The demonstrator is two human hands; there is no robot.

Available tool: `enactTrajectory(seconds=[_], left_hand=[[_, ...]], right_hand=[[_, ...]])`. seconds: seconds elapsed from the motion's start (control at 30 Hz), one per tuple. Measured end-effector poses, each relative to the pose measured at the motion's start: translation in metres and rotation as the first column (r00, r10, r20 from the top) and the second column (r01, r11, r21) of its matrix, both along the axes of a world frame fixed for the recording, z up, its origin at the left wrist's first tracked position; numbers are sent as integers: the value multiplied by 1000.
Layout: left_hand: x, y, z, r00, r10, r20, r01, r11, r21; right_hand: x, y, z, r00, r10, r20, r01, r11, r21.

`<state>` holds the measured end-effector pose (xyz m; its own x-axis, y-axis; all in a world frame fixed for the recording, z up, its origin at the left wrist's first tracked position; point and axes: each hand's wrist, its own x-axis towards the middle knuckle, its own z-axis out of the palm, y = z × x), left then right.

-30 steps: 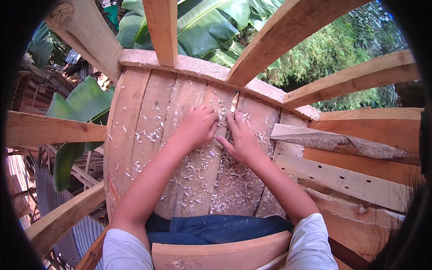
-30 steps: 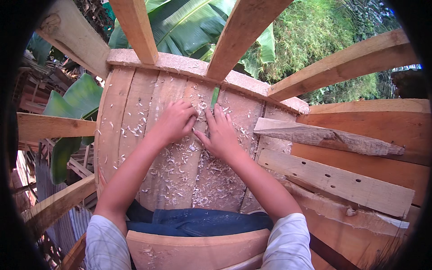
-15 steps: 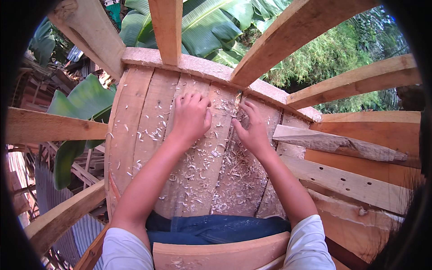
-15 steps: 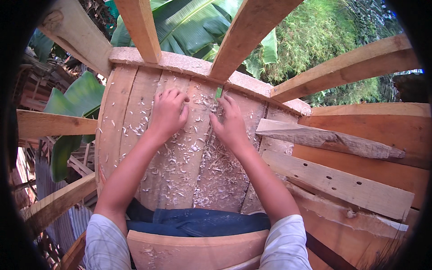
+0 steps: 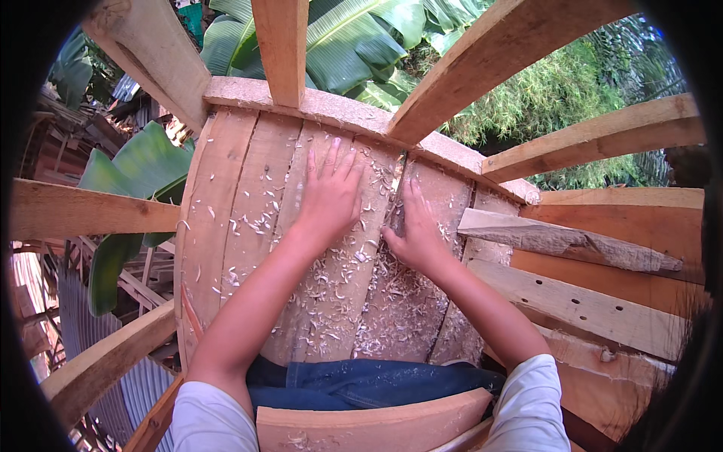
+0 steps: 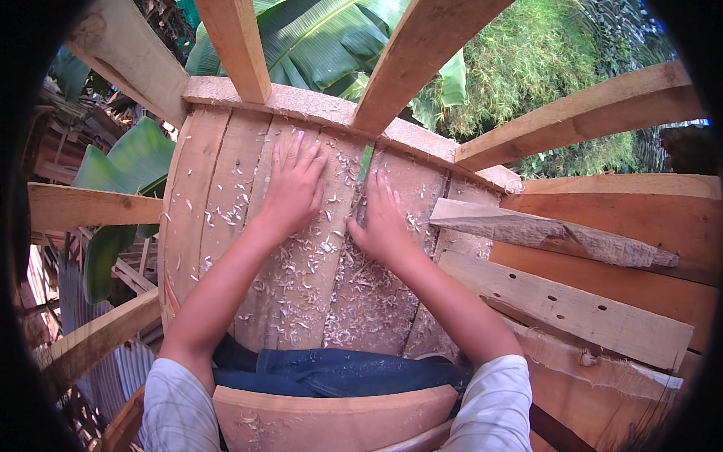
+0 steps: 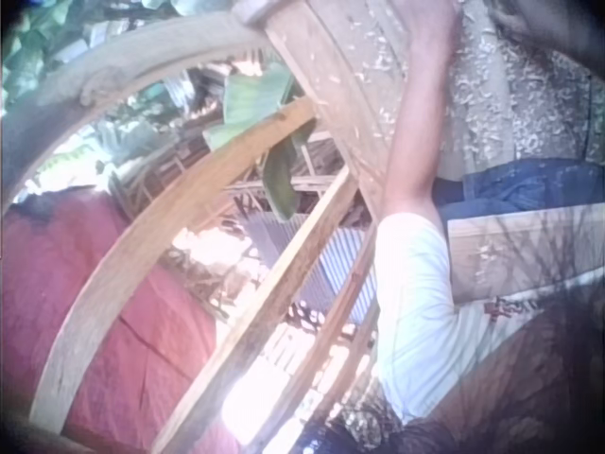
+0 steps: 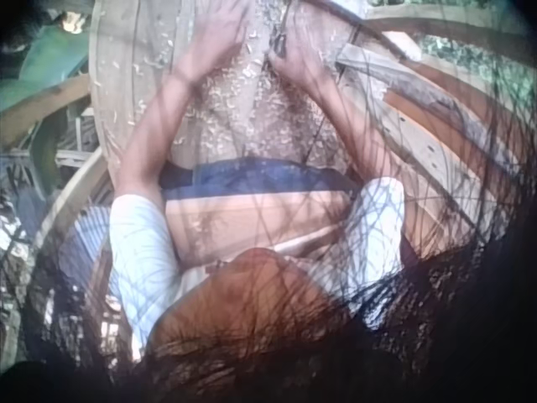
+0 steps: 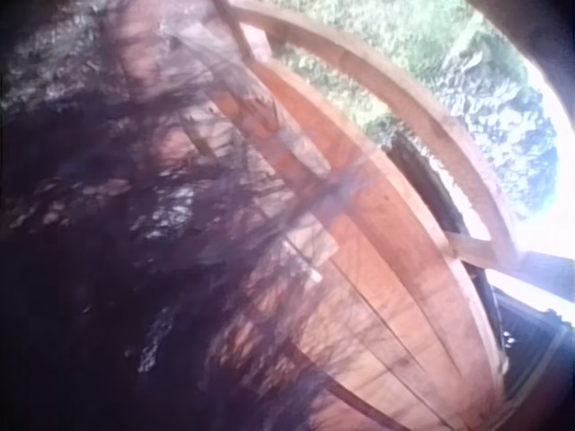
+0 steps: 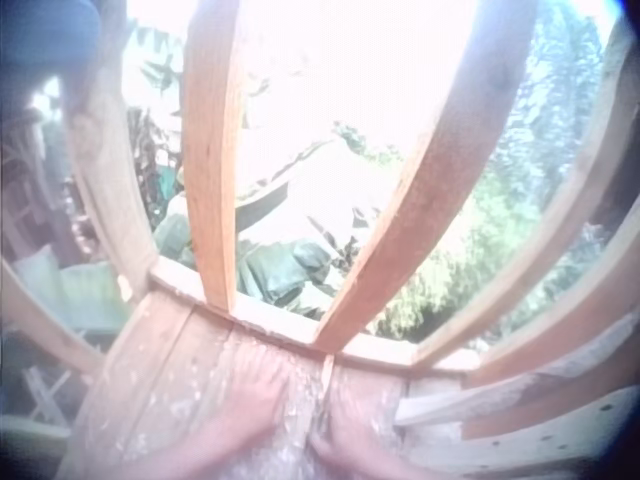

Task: The person sits on a wooden floor and uses a curved knife to shave and smooth a long piece of wood held on their lap. They repeatedly scrape the surface to remove shavings and refine the shape of the wood.

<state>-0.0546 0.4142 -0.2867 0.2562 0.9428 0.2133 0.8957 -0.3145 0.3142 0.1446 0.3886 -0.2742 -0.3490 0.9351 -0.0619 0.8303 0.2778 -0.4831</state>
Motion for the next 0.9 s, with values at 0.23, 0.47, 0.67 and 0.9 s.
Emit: enactTrajectory(seconds=[0.23,0.47,0.67,0.9], left_hand=[[2,-4,-7,974,-198,107,197,980,26],[-12,16,43,988,147,-51,-155,955,-251],[-37,19,25,997,57,-52,-65,984,-166],[-20,12,12,992,-106,-65,101,992,-80]], right_hand=[[-10,6,29,993,20,-113,-53,955,-291],[1,42,24,959,41,-281,-57,997,-47],[-23,33,29,939,344,17,-343,928,148],[0,33,-2,949,63,308,-161,939,304]])
